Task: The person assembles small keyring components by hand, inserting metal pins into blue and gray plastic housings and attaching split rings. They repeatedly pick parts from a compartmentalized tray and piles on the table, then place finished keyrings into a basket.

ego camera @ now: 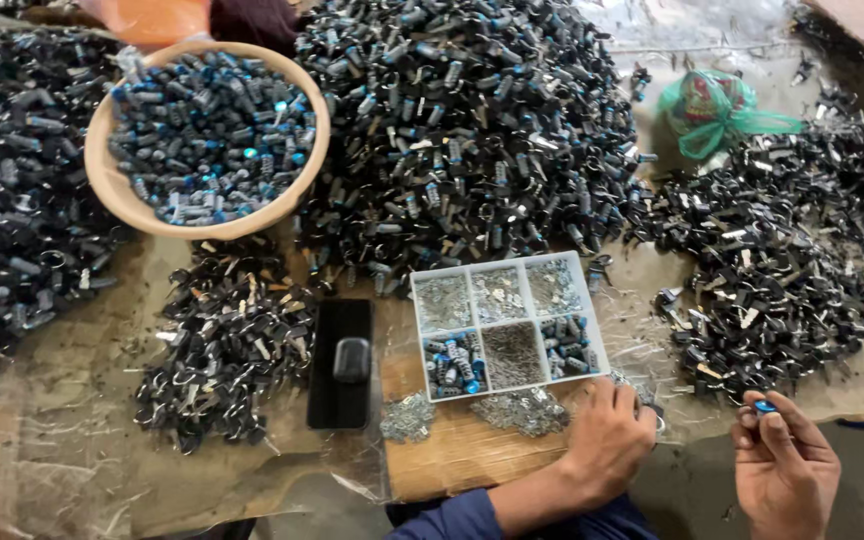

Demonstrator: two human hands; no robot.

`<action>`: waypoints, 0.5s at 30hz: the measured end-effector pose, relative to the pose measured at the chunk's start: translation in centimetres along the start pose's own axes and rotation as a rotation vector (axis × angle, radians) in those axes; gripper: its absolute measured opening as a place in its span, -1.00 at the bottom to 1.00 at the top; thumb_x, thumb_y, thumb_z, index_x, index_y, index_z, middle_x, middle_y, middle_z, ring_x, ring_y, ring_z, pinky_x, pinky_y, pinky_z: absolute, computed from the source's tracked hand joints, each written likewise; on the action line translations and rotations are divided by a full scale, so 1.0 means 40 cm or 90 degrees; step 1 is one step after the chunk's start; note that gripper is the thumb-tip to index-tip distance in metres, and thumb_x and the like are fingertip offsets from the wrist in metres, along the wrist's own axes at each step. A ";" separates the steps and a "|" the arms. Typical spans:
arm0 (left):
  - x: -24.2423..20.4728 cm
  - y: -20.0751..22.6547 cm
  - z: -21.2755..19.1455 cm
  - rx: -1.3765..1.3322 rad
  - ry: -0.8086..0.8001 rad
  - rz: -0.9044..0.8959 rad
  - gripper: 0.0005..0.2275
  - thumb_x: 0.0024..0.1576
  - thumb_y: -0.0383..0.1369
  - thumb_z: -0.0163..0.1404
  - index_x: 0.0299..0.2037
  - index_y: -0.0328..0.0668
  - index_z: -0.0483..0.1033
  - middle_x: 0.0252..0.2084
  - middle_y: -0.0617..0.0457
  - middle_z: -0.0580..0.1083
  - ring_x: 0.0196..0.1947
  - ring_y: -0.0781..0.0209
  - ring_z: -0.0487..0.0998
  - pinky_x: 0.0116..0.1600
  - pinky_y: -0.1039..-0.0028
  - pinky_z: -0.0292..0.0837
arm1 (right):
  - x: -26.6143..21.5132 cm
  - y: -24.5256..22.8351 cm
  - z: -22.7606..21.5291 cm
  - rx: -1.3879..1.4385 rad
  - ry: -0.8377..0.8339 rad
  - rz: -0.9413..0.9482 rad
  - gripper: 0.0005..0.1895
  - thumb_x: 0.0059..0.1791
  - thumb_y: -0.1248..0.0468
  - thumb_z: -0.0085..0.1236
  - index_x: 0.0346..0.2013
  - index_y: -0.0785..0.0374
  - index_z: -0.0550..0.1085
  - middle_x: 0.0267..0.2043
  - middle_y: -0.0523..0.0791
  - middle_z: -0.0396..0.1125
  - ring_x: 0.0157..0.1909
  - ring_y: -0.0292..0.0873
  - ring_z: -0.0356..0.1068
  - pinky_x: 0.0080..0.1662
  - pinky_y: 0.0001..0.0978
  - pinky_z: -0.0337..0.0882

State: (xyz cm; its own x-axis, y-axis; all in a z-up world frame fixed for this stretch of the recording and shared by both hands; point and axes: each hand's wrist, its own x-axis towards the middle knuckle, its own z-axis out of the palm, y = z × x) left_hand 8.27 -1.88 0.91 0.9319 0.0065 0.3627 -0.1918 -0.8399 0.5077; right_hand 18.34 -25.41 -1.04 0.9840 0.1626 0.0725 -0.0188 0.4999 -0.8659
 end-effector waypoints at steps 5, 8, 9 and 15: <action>-0.049 -0.034 -0.120 -0.512 0.135 -0.030 -0.90 0.21 -0.49 0.12 -0.13 -0.33 0.50 -0.15 -0.16 0.49 -0.16 -0.06 0.51 -0.03 0.20 0.46 | 0.002 0.027 0.065 -0.045 -0.002 0.030 -0.76 0.18 0.44 0.08 0.15 0.46 0.46 0.06 0.15 0.45 -0.07 -0.14 0.41 -0.11 -0.39 0.39; -0.135 -0.075 -0.196 -1.049 0.341 -0.339 -0.80 0.20 -0.51 0.01 0.00 -0.08 0.47 -0.21 -0.03 0.45 -0.27 0.20 0.48 -0.14 0.38 0.49 | -0.052 0.104 0.147 -0.131 -0.013 0.167 -0.68 0.10 0.38 0.12 0.14 0.45 0.46 0.03 0.05 0.47 -0.19 -0.28 0.38 -0.23 -0.55 0.37; -0.163 -0.078 -0.212 -1.034 0.392 -0.349 -0.79 0.18 -0.50 0.00 0.01 -0.07 0.46 -0.24 -0.03 0.45 -0.33 0.19 0.49 -0.22 0.38 0.50 | -0.082 0.143 0.185 -0.136 -0.065 0.228 -0.68 0.07 0.39 0.15 0.11 0.46 0.49 -0.15 0.06 0.44 -0.30 -0.24 0.39 -0.30 -0.46 0.41; -0.289 -0.117 -0.247 -0.517 0.465 -0.137 -0.90 0.25 -0.55 0.05 -0.06 -0.34 0.51 -0.17 -0.02 0.39 -0.21 0.23 0.47 -0.14 0.49 0.42 | -0.186 0.286 0.385 -0.158 -0.356 0.410 -0.73 -0.03 0.41 0.23 -0.06 0.48 0.56 -0.36 -0.05 0.49 -0.44 -0.26 0.37 -0.38 -0.43 0.41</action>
State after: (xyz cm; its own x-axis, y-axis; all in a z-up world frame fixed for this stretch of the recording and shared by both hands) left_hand -4.66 7.33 2.04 0.6158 0.6522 0.4420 -0.4413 -0.1792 0.8793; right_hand 8.09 -7.79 -3.87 0.5643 0.7725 -0.2911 -0.4363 -0.0203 -0.8996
